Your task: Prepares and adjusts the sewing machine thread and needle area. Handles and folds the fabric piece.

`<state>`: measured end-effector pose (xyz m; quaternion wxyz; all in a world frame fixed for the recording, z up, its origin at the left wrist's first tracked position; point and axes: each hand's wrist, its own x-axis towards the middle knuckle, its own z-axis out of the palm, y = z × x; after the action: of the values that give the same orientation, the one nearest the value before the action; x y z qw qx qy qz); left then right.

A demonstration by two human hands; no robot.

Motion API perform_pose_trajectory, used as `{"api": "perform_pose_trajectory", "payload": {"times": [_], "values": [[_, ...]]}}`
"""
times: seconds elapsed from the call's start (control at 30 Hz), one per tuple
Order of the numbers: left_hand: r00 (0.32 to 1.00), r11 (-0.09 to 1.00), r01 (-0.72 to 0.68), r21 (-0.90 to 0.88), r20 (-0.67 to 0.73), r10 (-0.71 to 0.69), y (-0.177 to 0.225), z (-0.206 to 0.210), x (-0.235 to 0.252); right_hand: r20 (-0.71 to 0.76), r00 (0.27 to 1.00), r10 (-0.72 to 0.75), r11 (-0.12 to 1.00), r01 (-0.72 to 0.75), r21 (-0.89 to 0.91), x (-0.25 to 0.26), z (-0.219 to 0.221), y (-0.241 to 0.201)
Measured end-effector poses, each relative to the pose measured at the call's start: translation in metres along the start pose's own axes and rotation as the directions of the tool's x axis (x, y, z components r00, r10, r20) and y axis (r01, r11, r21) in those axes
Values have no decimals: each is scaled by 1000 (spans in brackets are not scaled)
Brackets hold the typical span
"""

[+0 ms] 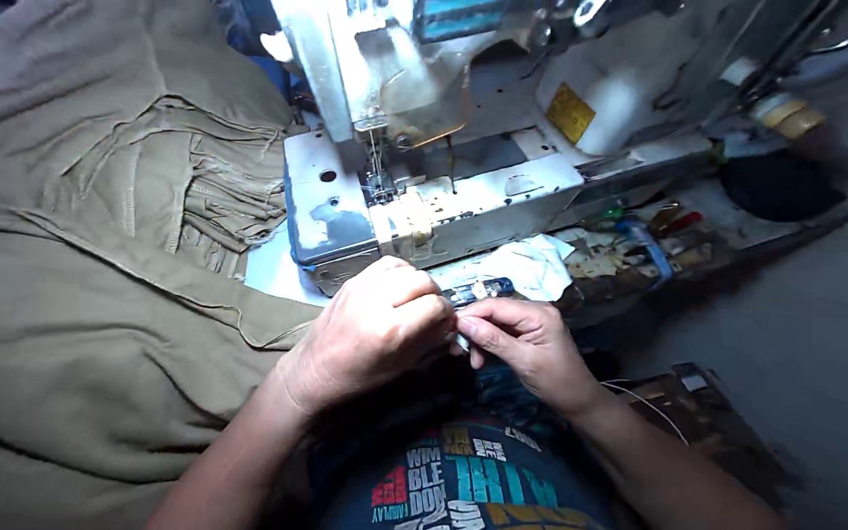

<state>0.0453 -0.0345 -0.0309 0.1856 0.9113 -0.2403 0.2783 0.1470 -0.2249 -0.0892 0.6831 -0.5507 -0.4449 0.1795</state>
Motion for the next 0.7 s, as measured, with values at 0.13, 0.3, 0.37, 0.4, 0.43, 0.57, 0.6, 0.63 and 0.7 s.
{"api": "perform_pose_trajectory", "payload": {"times": [0.13, 0.3, 0.37, 0.4, 0.43, 0.57, 0.6, 0.63, 0.7], "values": [[993, 995, 99, 22, -74, -97, 3, 10, -8, 7, 999, 37, 998, -37, 42, -1, -9, 1], [937, 952, 301, -60, -170, -307, 0, 21, -25, -111, 993, 44, 998, -39, 46, -8, -30, 5], [900, 922, 351, -164, -213, -380, 0, 21, -25, -157, 987, 40, 998, -33, 50, -10, -35, 7], [882, 906, 365, -216, -231, -410, 0, 22, -24, -164, 986, 37, 998, -29, 48, -11, -36, 7], [868, 892, 371, -257, -244, -432, 0, 23, -23, -168, 985, 33, 999, -25, 44, -11, -36, 7], [846, 875, 363, -321, -280, -454, 2, 27, -19, -169, 985, 22, 1000, -21, 9, -1, -22, 5], [844, 874, 359, -328, -285, -454, 3, 27, -18, -165, 986, 22, 1000, -22, 3, 4, -16, 6], [843, 874, 356, -330, -289, -453, 4, 27, -17, -154, 988, 22, 1000, -20, 11, 9, -11, 7], [842, 879, 352, -322, -301, -447, 6, 27, -16, -129, 991, 29, 998, -22, 52, 21, -1, 8]]}}
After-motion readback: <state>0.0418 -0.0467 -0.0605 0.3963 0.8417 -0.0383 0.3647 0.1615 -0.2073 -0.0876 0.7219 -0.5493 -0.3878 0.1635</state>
